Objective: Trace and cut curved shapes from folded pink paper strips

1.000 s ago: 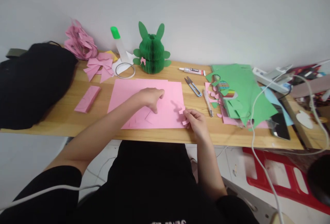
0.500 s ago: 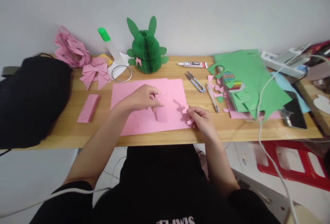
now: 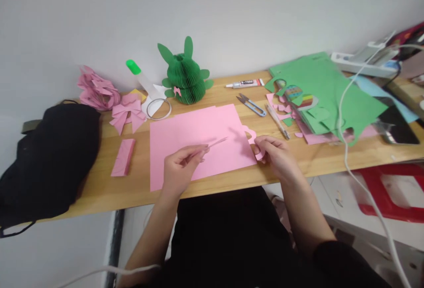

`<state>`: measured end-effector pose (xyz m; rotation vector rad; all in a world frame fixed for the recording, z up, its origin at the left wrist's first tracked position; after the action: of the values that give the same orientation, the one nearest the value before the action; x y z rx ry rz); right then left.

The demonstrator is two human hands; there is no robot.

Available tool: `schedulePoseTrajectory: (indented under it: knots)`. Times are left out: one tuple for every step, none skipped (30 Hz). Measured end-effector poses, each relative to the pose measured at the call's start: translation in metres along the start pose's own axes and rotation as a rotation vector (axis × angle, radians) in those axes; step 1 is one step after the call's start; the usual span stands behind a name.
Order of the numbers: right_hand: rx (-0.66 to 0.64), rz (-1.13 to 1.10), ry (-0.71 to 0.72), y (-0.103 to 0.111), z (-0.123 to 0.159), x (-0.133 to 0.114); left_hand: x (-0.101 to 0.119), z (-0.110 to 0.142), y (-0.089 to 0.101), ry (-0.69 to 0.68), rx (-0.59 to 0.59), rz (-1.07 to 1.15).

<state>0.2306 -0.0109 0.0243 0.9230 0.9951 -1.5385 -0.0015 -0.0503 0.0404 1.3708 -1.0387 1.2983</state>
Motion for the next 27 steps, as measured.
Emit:
schedulePoseTrajectory:
  knots:
    - [0.015,-0.006,0.006,0.000,0.003,0.000,-0.005,0.005,-0.002,0.015,0.012,0.035]
    - [0.021,-0.009,0.005,0.000,0.006,0.001,-0.010,0.010,-0.003,0.036,0.026,0.074]
    - [0.019,-0.014,-0.001,-0.001,0.009,0.001,-0.015,0.013,-0.005,0.064,0.041,0.118]
    - [0.011,-0.021,-0.011,-0.001,0.012,0.001,-0.019,0.015,-0.006,0.100,0.058,0.167]
    - [-0.003,-0.031,-0.026,-0.003,0.016,0.001,-0.022,0.017,-0.007,0.138,0.076,0.219]
    - [-0.020,-0.044,-0.041,-0.004,0.019,0.001,-0.024,0.018,-0.008,0.178,0.093,0.270]
    - [-0.036,-0.057,-0.057,-0.006,0.022,0.000,-0.026,0.018,-0.008,0.216,0.108,0.319]
    - [-0.052,-0.068,-0.072,-0.008,0.024,-0.001,-0.026,0.018,-0.008,0.248,0.120,0.363]
    - [-0.069,-0.075,-0.082,-0.009,0.027,-0.002,-0.026,0.017,-0.008,0.275,0.125,0.397]
    - [-0.088,-0.077,-0.090,-0.011,0.029,-0.003,-0.026,0.017,-0.008,0.292,0.126,0.421]
    - [-0.107,-0.075,-0.095,-0.013,0.031,-0.003,-0.025,0.016,-0.007,0.301,0.125,0.436]
    - [-0.123,-0.074,-0.097,-0.014,0.032,-0.004,-0.025,0.016,-0.007,0.302,0.122,0.449]
    - [-0.136,-0.077,-0.099,-0.015,0.034,-0.004,-0.024,0.016,-0.007,0.294,0.118,0.460]
    - [-0.145,-0.084,-0.103,-0.016,0.035,-0.004,-0.024,0.017,-0.007,0.281,0.110,0.472]
    - [-0.153,-0.095,-0.112,-0.016,0.037,-0.004,-0.025,0.018,-0.007,0.261,0.096,0.483]
    - [-0.161,-0.106,-0.120,-0.016,0.038,-0.004,-0.025,0.019,-0.007,0.236,0.078,0.489]
    - [-0.171,-0.118,-0.127,-0.017,0.040,-0.004,-0.025,0.020,-0.007,0.210,0.056,0.489]
    - [-0.182,-0.129,-0.132,-0.018,0.041,-0.003,-0.025,0.022,-0.007,0.183,0.030,0.483]
    - [-0.191,-0.139,-0.134,-0.018,0.042,-0.003,-0.025,0.023,-0.007,0.155,0.003,0.471]
    - [-0.194,-0.149,-0.134,-0.019,0.043,-0.003,-0.024,0.024,-0.007,0.123,-0.025,0.455]
    - [-0.192,-0.155,-0.133,-0.020,0.044,-0.003,-0.024,0.025,-0.007,0.086,-0.049,0.436]
    - [-0.183,-0.159,-0.130,-0.021,0.045,-0.003,-0.023,0.026,-0.007,0.044,-0.072,0.415]
    - [-0.171,-0.157,-0.128,-0.022,0.045,-0.003,-0.022,0.027,-0.008,-0.003,-0.092,0.392]
    - [-0.155,-0.152,-0.123,-0.023,0.046,-0.003,-0.021,0.028,-0.008,-0.046,-0.105,0.365]
    - [-0.142,-0.146,-0.118,-0.023,0.046,-0.002,-0.021,0.029,-0.009,-0.083,-0.108,0.331]
    - [-0.131,-0.141,-0.115,-0.024,0.046,-0.002,-0.019,0.031,-0.010,-0.112,-0.097,0.293]
    - [-0.121,-0.139,-0.115,-0.025,0.047,-0.001,-0.018,0.032,-0.012,-0.130,-0.078,0.245]
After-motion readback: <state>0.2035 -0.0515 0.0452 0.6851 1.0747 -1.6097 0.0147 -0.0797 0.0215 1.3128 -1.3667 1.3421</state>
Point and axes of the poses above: each hand's wrist, its own z-axis away from the middle knuckle, its own y-axis out of the back of the hand, x = y × z, the point moved 1 cm from there along -z, towards the middle knuckle
